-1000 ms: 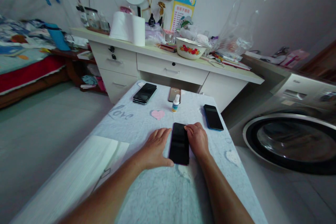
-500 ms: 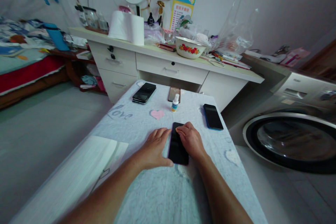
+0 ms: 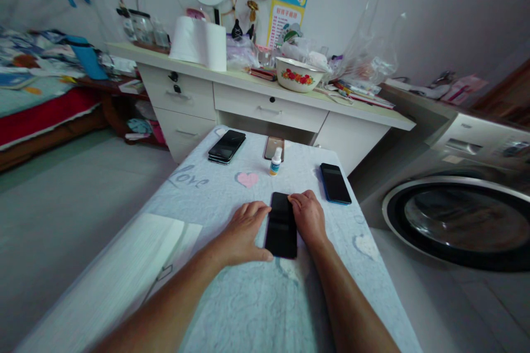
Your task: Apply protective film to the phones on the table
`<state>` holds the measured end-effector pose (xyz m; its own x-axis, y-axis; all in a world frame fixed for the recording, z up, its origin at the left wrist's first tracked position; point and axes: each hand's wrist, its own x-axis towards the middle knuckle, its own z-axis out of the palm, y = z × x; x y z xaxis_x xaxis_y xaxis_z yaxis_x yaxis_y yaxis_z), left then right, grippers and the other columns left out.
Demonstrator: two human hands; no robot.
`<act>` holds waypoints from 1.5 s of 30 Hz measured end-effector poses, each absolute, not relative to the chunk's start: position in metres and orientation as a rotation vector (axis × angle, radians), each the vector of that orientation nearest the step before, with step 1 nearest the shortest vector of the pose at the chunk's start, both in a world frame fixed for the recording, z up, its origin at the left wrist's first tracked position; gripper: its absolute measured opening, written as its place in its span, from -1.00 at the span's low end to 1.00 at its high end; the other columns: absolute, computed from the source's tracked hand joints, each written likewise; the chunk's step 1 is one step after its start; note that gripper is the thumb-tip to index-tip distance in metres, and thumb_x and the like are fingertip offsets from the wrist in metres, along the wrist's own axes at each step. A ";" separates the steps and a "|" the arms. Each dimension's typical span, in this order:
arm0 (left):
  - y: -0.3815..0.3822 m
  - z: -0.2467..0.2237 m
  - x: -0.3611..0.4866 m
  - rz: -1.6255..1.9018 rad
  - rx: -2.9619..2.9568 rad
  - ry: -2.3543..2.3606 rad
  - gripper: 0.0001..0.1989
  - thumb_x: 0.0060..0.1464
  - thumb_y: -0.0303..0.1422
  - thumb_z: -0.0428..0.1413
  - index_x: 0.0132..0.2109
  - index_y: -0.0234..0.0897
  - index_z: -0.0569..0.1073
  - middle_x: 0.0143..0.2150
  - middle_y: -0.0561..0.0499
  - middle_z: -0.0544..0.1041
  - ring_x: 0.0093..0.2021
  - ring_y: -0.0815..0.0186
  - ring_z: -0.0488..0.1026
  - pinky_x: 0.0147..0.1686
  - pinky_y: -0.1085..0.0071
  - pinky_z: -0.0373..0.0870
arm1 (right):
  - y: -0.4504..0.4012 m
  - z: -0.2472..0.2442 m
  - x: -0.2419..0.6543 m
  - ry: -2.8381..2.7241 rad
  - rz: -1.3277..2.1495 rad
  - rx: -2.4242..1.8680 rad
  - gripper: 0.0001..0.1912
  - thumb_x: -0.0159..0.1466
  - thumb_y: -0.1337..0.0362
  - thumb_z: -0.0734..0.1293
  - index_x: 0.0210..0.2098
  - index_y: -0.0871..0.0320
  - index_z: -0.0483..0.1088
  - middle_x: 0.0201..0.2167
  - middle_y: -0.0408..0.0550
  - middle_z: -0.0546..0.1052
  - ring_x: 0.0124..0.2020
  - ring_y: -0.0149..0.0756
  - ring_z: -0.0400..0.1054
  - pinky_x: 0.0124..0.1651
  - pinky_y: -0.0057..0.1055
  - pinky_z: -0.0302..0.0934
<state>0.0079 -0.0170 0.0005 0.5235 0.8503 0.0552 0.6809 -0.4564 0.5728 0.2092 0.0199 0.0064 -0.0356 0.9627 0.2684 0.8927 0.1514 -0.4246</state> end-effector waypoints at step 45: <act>-0.018 0.005 0.009 0.442 2.264 1.251 -0.12 -0.28 -0.18 0.27 0.21 -0.17 0.11 0.21 -0.11 0.15 0.19 0.03 0.09 0.17 0.13 0.07 | 0.004 0.013 0.220 -2.194 0.439 -1.506 -0.79 0.30 0.30 0.23 -0.20 0.08 0.51 -0.33 -0.09 0.41 -0.27 -0.37 0.35 -0.16 -0.48 0.18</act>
<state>0.0090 -0.0178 0.0055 0.5223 0.8520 0.0358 0.6853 -0.4444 0.5769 0.2199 0.0041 0.0134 -0.3091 0.9344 0.1772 0.7944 0.3561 -0.4920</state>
